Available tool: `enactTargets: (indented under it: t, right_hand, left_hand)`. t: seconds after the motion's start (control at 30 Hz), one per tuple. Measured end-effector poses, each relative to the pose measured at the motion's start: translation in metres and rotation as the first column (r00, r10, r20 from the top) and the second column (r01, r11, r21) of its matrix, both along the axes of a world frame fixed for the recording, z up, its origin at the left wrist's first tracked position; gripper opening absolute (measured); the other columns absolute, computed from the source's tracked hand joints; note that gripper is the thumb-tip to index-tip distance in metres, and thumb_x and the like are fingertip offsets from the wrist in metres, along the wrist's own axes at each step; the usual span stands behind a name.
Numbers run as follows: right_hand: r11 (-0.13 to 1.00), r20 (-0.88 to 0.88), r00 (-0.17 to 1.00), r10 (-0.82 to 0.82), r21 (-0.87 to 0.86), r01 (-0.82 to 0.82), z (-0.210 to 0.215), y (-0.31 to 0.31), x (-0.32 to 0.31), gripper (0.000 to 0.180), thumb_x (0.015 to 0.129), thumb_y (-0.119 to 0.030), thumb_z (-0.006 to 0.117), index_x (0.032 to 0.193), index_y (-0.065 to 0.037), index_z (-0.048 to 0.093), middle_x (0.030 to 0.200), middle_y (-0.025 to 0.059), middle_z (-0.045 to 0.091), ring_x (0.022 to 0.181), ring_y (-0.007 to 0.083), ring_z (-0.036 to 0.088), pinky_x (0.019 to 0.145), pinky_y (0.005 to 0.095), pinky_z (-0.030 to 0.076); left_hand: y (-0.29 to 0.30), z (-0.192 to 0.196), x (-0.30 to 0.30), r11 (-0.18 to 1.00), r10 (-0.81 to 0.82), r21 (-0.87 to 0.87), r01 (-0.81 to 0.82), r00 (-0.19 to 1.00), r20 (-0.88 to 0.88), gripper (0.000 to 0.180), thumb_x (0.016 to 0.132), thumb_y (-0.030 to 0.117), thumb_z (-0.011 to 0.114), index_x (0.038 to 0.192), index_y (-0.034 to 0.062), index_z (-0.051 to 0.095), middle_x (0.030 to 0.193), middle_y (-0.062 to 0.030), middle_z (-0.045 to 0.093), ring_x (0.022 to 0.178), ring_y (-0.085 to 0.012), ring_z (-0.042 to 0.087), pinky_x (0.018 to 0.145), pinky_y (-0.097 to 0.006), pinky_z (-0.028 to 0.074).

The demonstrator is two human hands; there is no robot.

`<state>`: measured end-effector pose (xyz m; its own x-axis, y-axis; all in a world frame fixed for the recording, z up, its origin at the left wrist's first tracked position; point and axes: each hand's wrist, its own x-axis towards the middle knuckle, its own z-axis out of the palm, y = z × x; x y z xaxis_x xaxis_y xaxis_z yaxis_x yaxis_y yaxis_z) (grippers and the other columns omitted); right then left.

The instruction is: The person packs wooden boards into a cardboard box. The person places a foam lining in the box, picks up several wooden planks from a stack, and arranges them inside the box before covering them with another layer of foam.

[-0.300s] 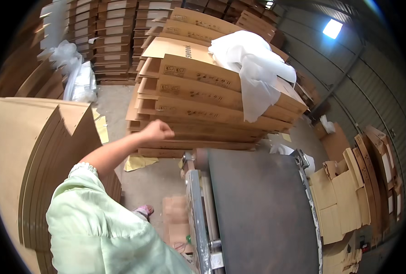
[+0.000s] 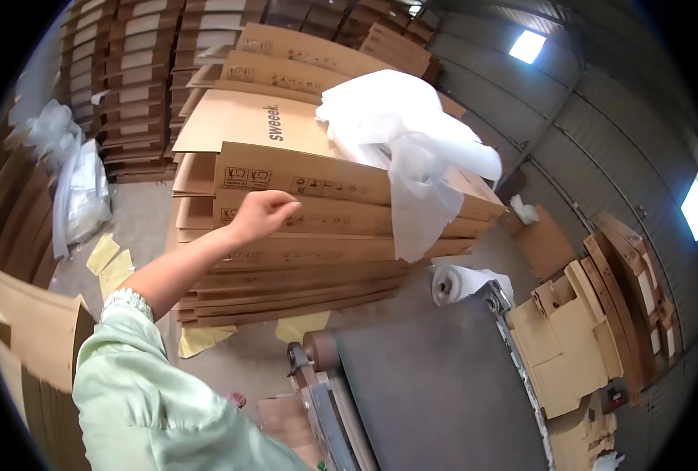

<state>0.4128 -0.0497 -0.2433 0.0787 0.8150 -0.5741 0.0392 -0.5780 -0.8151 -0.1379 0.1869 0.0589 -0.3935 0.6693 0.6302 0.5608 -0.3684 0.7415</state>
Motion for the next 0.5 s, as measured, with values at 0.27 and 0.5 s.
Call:
enactTargets:
  t: [0.27, 0.5]
  right_hand:
    - [0.746, 0.268, 0.956, 0.119, 0.611, -0.264, 0.272, 0.225, -0.234, 0.099, 0.065, 0.004, 0.066, 0.144, -0.013, 0.009, 0.143, 0.0193, 0.021, 0.131, 0.0325, 0.028, 0.099, 0.0409, 0.035]
    - [-0.141, 0.553, 0.601, -0.577, 0.658, -0.740, 0.439, 0.470, -0.409, 0.116, 0.052, -0.040, 0.084, 0.142, -0.014, 0.017, 0.144, 0.0280, 0.008, 0.133, 0.0424, 0.015, 0.105, 0.0509, 0.022]
  left_hand:
    - [0.054, 0.039, -0.111, 0.950, 0.310, 0.263, -0.166, 0.573, -0.758, 0.028, 0.074, 0.020, 0.069, 0.098, 0.0087, 0.060, 0.111, -0.0109, 0.057, 0.108, -0.0280, 0.051, 0.091, -0.043, 0.036]
    - [0.063, -0.004, -0.185, 0.862, 0.410, 0.195, -0.468, 0.417, -0.811, 0.057, 0.065, 0.025, 0.072, 0.112, 0.0013, 0.049, 0.100, -0.0131, 0.052, 0.092, -0.0281, 0.050, 0.085, -0.041, 0.037]
